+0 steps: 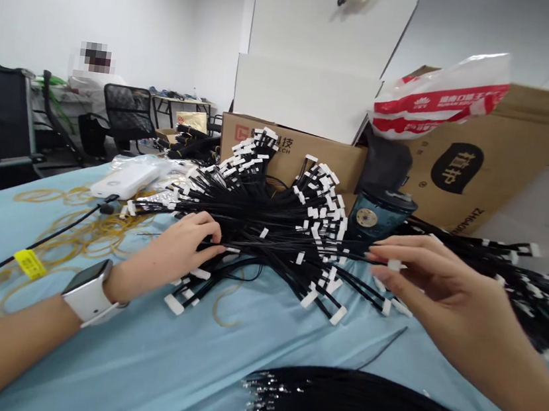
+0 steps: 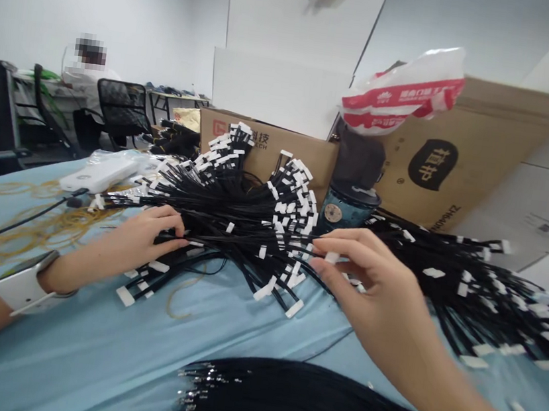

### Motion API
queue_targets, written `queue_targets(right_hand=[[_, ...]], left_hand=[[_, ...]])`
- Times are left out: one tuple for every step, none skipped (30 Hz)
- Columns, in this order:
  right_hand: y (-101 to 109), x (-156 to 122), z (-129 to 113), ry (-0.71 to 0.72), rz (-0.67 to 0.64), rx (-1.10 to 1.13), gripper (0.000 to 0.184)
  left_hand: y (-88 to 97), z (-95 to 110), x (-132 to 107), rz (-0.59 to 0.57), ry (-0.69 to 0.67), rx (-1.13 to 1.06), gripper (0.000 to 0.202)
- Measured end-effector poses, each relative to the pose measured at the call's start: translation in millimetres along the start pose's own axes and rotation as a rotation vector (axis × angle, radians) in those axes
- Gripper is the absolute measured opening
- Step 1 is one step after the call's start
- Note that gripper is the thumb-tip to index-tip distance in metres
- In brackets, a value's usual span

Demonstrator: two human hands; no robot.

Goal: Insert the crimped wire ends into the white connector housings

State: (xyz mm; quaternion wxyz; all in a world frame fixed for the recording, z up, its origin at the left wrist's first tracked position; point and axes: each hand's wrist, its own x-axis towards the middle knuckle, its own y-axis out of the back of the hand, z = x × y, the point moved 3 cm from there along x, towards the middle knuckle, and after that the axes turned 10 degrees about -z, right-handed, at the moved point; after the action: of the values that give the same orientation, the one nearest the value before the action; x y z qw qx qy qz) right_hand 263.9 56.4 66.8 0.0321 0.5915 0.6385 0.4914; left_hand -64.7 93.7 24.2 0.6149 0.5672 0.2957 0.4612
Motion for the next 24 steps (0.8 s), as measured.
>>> queue_targets(right_hand=[[-3, 2, 0, 0.003, -0.023, 0.017, 0.017], [-6, 3, 0, 0.005, -0.045, 0.032, 0.015], [-9, 5, -1, 0.009, -0.06, 0.046, 0.014], [-12, 6, -3, 0.016, -0.07, 0.061, 0.012], [-14, 7, -6, 0.023, -0.078, 0.075, 0.009], [-16, 8, -9, 0.034, -0.076, 0.091, 0.007], [-17, 9, -13, 0.053, -0.067, 0.111, 0.006], [-18, 9, -17, 0.08, -0.053, 0.138, 0.007], [-19, 9, -21, 0.11, -0.035, 0.171, 0.01], [-20, 9, -24, 0.142, -0.022, 0.207, 0.013], [-20, 8, -26, 0.169, -0.014, 0.244, 0.016], [-21, 8, -28, 0.187, -0.014, 0.274, 0.018], [-22, 7, -28, 0.195, -0.02, 0.291, 0.02], [-22, 7, -28, 0.2, -0.019, 0.298, 0.02], [-22, 6, -28, 0.202, -0.012, 0.291, 0.02], [-22, 6, -28, 0.2, 0.006, 0.275, 0.02], [-21, 6, -27, 0.193, 0.028, 0.249, 0.019], [-20, 6, -26, 0.183, 0.052, 0.217, 0.018], [-19, 7, -26, 0.169, 0.072, 0.187, 0.018], [-19, 8, -25, 0.158, 0.09, 0.159, 0.016], [-18, 9, -23, 0.151, 0.106, 0.136, 0.015], [-18, 10, -21, 0.146, 0.124, 0.113, 0.014], [-18, 11, -19, 0.138, 0.136, 0.09, 0.012], [-18, 12, -15, 0.125, 0.144, 0.066, 0.011]], left_hand=[[-0.5, 3, 0, -0.003, 0.002, -0.01, 0.014], [-0.8, 6, 0, -0.005, 0.004, -0.019, 0.014], [-1.0, 9, 0, -0.008, 0.006, -0.029, 0.015], [-1.0, 11, -1, -0.007, 0.009, -0.039, 0.015], [-0.9, 13, -1, -0.006, 0.013, -0.048, 0.014], [-0.9, 15, -1, -0.003, 0.019, -0.057, 0.014], [-0.9, 15, -1, 0.0, 0.024, -0.063, 0.015], [-1.1, 15, -1, 0.003, 0.029, -0.067, 0.018], [-1.4, 13, -1, 0.005, 0.031, -0.068, 0.021], [-1.7, 12, 0, 0.007, 0.031, -0.067, 0.023], [-2.1, 9, 1, 0.006, 0.029, -0.065, 0.023], [-2.4, 7, 2, 0.005, 0.028, -0.062, 0.021], [-2.6, 4, 2, 0.005, 0.029, -0.059, 0.018], [-2.7, 1, 3, 0.008, 0.033, -0.056, 0.016], [-2.8, -1, 4, 0.012, 0.04, -0.054, 0.015], [-2.9, -3, 5, 0.017, 0.049, -0.053, 0.015], [-3.0, -4, 5, 0.022, 0.056, -0.053, 0.015], [-3.2, -5, 5, 0.026, 0.062, -0.054, 0.014], [-3.4, -5, 5, 0.03, 0.067, -0.055, 0.014], [-3.4, -5, 5, 0.033, 0.071, -0.057, 0.014], [-3.3, -4, 5, 0.036, 0.075, -0.059, 0.014], [-2.8, -5, 5, 0.039, 0.08, -0.062, 0.014], [-2.1, -5, 5, 0.042, 0.083, -0.066, 0.015], [-1.2, -6, 5, 0.043, 0.083, -0.07, 0.015]])
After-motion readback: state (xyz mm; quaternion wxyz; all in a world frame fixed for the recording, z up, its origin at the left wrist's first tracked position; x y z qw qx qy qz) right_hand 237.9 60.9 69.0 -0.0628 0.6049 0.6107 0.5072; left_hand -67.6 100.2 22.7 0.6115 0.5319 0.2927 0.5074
